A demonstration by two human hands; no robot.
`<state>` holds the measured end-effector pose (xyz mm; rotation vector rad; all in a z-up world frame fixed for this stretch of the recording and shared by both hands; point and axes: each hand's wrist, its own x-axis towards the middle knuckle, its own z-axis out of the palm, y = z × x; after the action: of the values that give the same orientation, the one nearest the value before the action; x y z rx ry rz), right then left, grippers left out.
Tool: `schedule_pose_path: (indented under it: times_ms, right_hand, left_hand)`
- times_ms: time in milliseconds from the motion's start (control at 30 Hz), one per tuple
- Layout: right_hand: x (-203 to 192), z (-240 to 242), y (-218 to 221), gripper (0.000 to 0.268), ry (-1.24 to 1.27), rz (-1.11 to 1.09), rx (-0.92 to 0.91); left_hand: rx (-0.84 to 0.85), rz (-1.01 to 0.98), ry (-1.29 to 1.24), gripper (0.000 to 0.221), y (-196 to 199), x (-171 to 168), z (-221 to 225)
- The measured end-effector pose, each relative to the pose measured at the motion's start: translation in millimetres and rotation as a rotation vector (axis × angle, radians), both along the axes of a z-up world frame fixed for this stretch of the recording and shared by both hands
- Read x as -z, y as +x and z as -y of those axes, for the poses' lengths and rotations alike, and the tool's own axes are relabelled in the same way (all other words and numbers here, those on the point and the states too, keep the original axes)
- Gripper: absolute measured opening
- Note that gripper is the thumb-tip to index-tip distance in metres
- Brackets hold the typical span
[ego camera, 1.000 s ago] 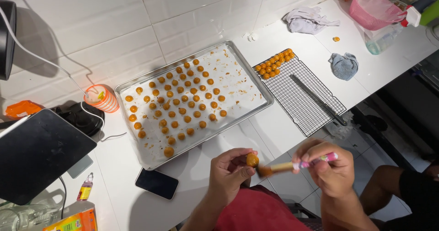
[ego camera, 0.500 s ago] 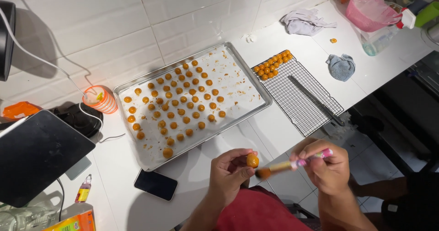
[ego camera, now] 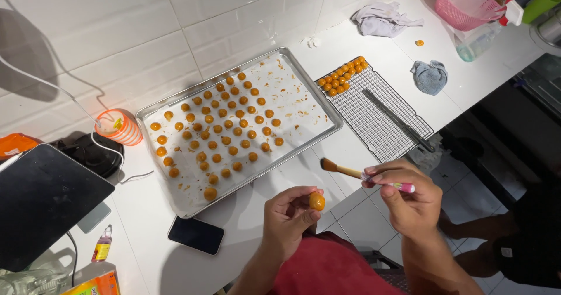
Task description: Applying egg wash to small cookies using a brush and transferring them from a baking tray to a cooling rack.
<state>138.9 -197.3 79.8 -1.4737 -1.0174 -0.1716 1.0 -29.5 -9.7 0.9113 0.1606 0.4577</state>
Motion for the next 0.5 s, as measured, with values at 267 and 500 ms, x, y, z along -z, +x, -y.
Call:
schedule_pose_path:
  times_ms: [267,500]
  right_hand:
    - [15.0,18.7,6.5,0.022,0.107,-0.208,-0.165]
    - [35.1,23.5,20.6,0.021,-0.319,0.211,-0.006]
  left_hand:
    - [0.055,0.01,-0.056,0.042,0.7,7.8,5.0]
    - [0.121,-0.149,-0.087,0.048,24.1,18.1,17.1]
